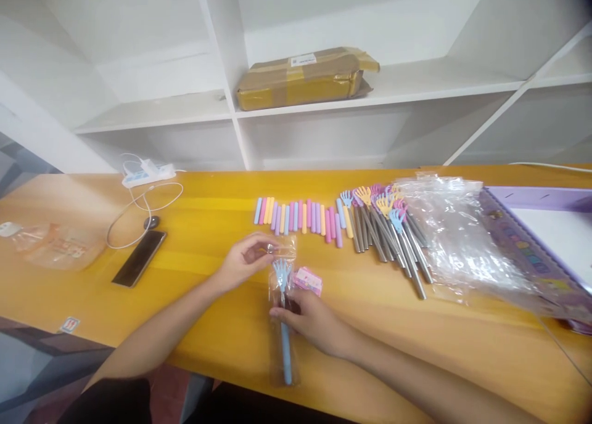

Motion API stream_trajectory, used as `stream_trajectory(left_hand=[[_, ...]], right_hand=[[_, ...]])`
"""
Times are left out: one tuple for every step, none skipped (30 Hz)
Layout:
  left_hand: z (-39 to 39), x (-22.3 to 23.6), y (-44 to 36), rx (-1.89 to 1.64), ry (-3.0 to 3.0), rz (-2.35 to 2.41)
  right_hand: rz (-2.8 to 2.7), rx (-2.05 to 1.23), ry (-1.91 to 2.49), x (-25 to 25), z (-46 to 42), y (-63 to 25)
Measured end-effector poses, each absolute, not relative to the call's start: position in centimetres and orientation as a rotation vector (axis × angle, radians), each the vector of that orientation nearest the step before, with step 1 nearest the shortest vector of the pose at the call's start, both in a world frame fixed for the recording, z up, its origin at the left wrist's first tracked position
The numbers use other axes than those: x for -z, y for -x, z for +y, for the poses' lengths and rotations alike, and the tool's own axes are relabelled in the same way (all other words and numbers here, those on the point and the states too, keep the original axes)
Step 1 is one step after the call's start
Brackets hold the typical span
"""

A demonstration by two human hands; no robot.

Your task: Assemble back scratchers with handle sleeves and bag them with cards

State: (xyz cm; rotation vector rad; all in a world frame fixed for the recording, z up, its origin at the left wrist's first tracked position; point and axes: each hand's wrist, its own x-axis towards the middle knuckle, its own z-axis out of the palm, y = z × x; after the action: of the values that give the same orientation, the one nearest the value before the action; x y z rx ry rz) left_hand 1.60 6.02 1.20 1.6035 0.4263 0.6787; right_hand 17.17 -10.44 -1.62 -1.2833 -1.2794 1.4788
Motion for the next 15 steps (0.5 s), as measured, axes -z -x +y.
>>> stream_trajectory(left_hand=[[6.0, -1.1, -1.7, -0.683, -1.608, 0.437], [6.0, -0.9, -1.7, -0.696, -1.597, 0.456], [5.9, -0.7, -1.8, -0.709, -1.578, 0.480], [5.9, -0.5, -1.9, -0.725, -1.562, 0.504], [6.0, -0.4, -1.9, -0.734, -1.556, 0.524], [6.0, -0.2, -2.0, -0.743, -1.558, 0.541], [6.1, -0.2, -2.0, -0.752, -1.563, 0.554], [6.2, -0.1, -1.9, -0.763, -1.567, 0.567], [6.4, -0.1, -1.9, -0.775, -1.568, 0.583], [6.5, -0.1, -1.9, -0.792, -1.562, 0.602], [6.6, -0.1, -1.8, -0.806, -1.547, 0.624], [6.8, 0.0, -1.8, -0.820, -1.528, 0.648], [6.9, 0.1, -1.8, -0.830, -1.509, 0.673], [7.0, 0.3, -1.8, -0.837, -1.496, 0.696], [7.1, 0.5, -1.8, -0.840, -1.489, 0.713]], right_hand=[[-1.326, -1.466, 1.270, 1.1, -10.5, -17.4], [-1.379, -1.443, 1.273, 0.5, -10.5, -17.9], [-1.426, -1.398, 1.308, -0.3, -10.4, -18.5], [-1.466, -1.322, 1.375, -1.0, -10.2, -19.3], [-1.507, -1.209, 1.466, -1.7, -10.0, -20.3], [-1.547, -1.067, 1.570, -2.2, -9.8, -21.3], [-1.591, -0.927, 1.669, -2.5, -9.5, -22.3], [-1.640, -0.818, 1.755, -2.6, -9.2, -23.3], [-1.701, -0.751, 1.821, -2.5, -8.9, -24.1], [-1.765, -0.715, 1.874, -2.3, -8.7, -24.7], [-1.817, -0.704, 1.916, -1.9, -8.5, -25.2], [-1.855, -0.712, 1.943, -1.6, -8.3, -25.4], [-1.878, -0.731, 1.954, -1.2, -8.1, -25.6], [-1.884, -0.760, 1.954, -0.9, -8.0, -25.7], [-1.873, -0.801, 1.948, -0.7, -7.9, -25.7]])
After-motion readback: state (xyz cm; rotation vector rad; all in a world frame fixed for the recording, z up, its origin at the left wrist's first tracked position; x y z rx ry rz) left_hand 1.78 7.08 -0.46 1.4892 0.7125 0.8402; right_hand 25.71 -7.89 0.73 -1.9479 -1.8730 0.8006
